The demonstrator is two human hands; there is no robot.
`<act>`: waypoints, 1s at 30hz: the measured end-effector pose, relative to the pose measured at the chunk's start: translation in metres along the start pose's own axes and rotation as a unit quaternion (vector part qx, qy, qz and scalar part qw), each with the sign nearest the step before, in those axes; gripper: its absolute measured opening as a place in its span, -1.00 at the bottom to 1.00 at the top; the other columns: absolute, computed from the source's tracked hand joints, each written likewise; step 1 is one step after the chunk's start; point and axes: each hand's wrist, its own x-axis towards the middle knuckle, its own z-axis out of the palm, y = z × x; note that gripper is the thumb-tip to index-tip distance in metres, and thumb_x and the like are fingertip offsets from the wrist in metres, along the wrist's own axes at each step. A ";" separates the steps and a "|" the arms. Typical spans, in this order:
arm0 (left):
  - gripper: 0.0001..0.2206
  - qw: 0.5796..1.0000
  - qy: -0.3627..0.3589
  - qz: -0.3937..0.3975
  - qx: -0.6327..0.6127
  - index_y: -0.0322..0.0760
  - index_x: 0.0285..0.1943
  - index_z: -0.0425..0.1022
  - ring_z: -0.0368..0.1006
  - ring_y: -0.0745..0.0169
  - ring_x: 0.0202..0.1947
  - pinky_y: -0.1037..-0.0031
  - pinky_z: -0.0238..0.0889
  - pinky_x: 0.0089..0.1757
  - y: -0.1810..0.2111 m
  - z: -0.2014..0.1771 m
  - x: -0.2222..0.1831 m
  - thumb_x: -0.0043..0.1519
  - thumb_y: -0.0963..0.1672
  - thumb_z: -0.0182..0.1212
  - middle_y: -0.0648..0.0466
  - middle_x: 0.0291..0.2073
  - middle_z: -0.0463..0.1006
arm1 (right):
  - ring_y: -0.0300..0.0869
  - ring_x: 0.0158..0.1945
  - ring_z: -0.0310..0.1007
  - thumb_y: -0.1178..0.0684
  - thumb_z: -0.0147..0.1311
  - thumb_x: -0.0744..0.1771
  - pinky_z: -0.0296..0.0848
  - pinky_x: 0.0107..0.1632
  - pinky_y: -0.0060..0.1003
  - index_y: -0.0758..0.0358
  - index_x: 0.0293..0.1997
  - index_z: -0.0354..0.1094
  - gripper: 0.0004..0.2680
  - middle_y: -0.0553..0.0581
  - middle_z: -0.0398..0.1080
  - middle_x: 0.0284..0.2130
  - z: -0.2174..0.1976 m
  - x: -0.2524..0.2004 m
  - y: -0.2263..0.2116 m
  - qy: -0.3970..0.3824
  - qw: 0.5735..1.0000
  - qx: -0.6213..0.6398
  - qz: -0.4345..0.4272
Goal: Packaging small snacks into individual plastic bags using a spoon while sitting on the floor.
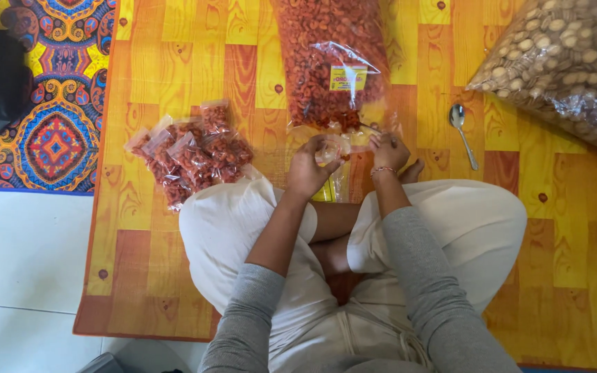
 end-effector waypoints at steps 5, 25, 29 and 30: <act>-0.37 1.000 0.001 -0.003 0.018 -0.17 0.20 0.46 0.59 -0.21 -0.02 0.13 0.45 0.02 -0.004 0.000 0.004 -0.09 -0.04 0.60 -0.16 -0.15 0.64 | -0.01 -0.22 0.69 0.12 0.07 0.36 0.72 -0.08 -0.01 0.31 -0.07 0.42 -0.88 0.17 0.52 -0.38 0.000 -0.048 -0.059 0.014 0.996 0.002 0.085; -0.36 0.986 0.029 0.041 0.158 -0.20 0.19 0.46 0.56 -0.11 -0.08 0.12 0.42 -0.03 -0.023 0.008 0.022 -0.07 -0.01 0.58 -0.03 -0.21 0.62 | -0.17 -0.32 0.65 0.04 0.13 0.36 0.75 -0.19 -0.11 0.17 -0.07 0.42 -0.89 0.05 0.38 -0.37 -0.057 -0.057 -0.130 -0.071 0.993 -0.074 0.053; -0.35 0.980 -0.001 0.052 0.192 -0.13 0.26 0.40 0.51 -0.03 0.02 0.13 0.32 0.08 -0.027 0.010 0.024 -0.02 0.01 0.54 0.00 -0.12 0.60 | -0.18 -0.35 0.65 0.09 0.09 0.37 0.75 -0.24 -0.13 0.21 -0.08 0.45 -0.90 0.06 0.39 -0.38 -0.058 -0.062 -0.140 -0.103 0.990 -0.094 0.030; -0.34 0.976 -0.006 0.054 0.209 -0.11 0.28 0.39 0.50 -0.03 0.06 0.12 0.28 0.11 -0.027 0.010 0.023 -0.02 0.02 0.53 0.00 -0.08 0.59 | -0.15 -0.35 0.66 0.09 0.11 0.37 0.75 -0.25 -0.11 0.23 -0.08 0.47 -0.90 0.08 0.40 -0.38 -0.059 -0.061 -0.140 -0.112 0.989 -0.098 0.019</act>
